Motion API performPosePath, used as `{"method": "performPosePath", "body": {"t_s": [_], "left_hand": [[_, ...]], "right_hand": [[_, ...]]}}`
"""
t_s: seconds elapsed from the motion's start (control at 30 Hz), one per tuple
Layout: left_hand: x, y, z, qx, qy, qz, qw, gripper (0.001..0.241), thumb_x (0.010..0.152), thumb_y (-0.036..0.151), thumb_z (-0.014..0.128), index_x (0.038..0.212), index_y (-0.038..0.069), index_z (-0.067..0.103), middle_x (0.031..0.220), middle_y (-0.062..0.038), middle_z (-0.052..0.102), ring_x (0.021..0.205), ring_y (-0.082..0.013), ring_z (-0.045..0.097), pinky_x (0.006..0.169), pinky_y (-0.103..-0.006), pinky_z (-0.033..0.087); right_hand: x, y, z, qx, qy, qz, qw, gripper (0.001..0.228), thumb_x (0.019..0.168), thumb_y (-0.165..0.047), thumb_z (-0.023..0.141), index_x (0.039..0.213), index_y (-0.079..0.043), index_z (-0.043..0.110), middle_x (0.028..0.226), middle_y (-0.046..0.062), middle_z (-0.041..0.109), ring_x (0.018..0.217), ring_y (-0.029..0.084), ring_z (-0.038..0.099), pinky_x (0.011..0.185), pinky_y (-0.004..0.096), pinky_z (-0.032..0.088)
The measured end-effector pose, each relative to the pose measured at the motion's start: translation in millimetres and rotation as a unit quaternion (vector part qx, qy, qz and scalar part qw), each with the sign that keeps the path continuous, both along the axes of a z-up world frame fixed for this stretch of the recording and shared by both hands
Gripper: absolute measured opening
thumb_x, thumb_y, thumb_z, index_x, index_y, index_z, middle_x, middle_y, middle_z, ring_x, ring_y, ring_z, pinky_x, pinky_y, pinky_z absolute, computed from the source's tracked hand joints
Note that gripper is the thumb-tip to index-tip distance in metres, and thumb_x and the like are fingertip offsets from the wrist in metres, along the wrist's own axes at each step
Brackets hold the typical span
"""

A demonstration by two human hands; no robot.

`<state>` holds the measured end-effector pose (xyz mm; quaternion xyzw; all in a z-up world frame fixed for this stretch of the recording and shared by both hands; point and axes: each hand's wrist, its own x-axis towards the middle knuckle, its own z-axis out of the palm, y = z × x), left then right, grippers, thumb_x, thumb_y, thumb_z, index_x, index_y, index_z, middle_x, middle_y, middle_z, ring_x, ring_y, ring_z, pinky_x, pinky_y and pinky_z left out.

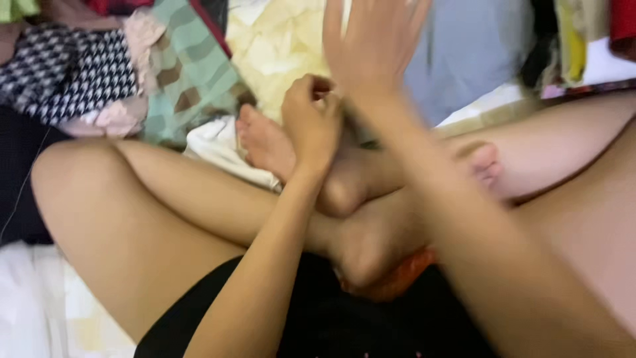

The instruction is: The person folds a pair of grey shorts and a maroon shirt by hand while sitting on the floor next to piles of laundry.

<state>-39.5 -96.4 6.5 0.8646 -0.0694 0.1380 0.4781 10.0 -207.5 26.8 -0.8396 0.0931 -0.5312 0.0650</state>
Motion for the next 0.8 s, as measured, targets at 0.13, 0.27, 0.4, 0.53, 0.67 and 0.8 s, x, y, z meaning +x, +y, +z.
{"method": "performPosePath", "body": {"t_s": [0.13,0.27,0.4,0.53,0.67,0.8], "left_hand": [[14,-5,2,0.037,-0.047,0.012,0.998,0.023,0.06,0.001,0.054,0.08,0.011,0.061,0.079,-0.005,0.062,0.078,-0.0264,0.059,0.075,-0.0395,0.045],[12,-6,0,0.012,-0.022,0.013,1.0,0.014,0.071,0.002,0.057,0.077,0.013,0.062,0.078,-0.003,0.065,0.072,-0.0225,0.062,0.071,-0.0367,0.05],[11,-5,2,0.017,-0.011,0.025,0.999,0.015,0.068,0.003,0.056,0.076,0.014,0.063,0.077,-0.002,0.066,0.067,-0.0206,0.062,0.07,-0.0359,0.05],[10,-6,6,-0.003,0.032,0.018,0.999,0.018,0.068,0.002,0.052,0.076,0.014,0.063,0.08,0.0,0.068,0.068,-0.0179,0.063,0.069,-0.0332,0.051],[12,-7,7,0.007,0.06,0.026,0.998,0.019,0.067,0.005,0.052,0.076,0.015,0.065,0.081,0.0,0.07,0.069,-0.0187,0.064,0.07,-0.0346,0.051],[13,-6,5,0.017,0.045,0.033,0.998,0.017,0.066,0.007,0.053,0.074,0.016,0.066,0.079,-0.001,0.07,0.069,-0.0201,0.064,0.07,-0.0364,0.05]], "right_hand": [[-30,10,-55,-0.016,0.412,0.016,0.911,0.06,0.1,-0.043,0.039,0.155,-0.019,0.038,0.163,0.017,0.014,0.147,0.047,0.01,0.116,0.071,0.005],[-30,14,-59,-0.022,0.389,0.028,0.921,0.053,0.102,-0.035,0.04,0.152,-0.019,0.045,0.162,0.017,0.014,0.147,0.045,0.013,0.116,0.071,0.009],[-27,14,-60,-0.017,0.403,0.029,0.915,0.056,0.1,-0.039,0.041,0.153,-0.02,0.045,0.162,0.017,0.016,0.146,0.046,0.013,0.115,0.071,0.007],[-27,13,-64,-0.013,0.407,0.031,0.913,0.054,0.1,-0.039,0.042,0.15,-0.019,0.046,0.159,0.016,0.026,0.144,0.046,0.017,0.115,0.07,0.007],[-26,13,-66,-0.018,0.395,0.029,0.918,0.053,0.1,-0.038,0.041,0.149,-0.017,0.047,0.158,0.018,0.031,0.142,0.047,0.021,0.113,0.071,0.008],[-26,12,-67,-0.047,0.328,0.025,0.943,0.048,0.099,-0.035,0.047,0.142,-0.016,0.059,0.151,0.018,0.041,0.137,0.047,0.031,0.11,0.071,0.018]]}}
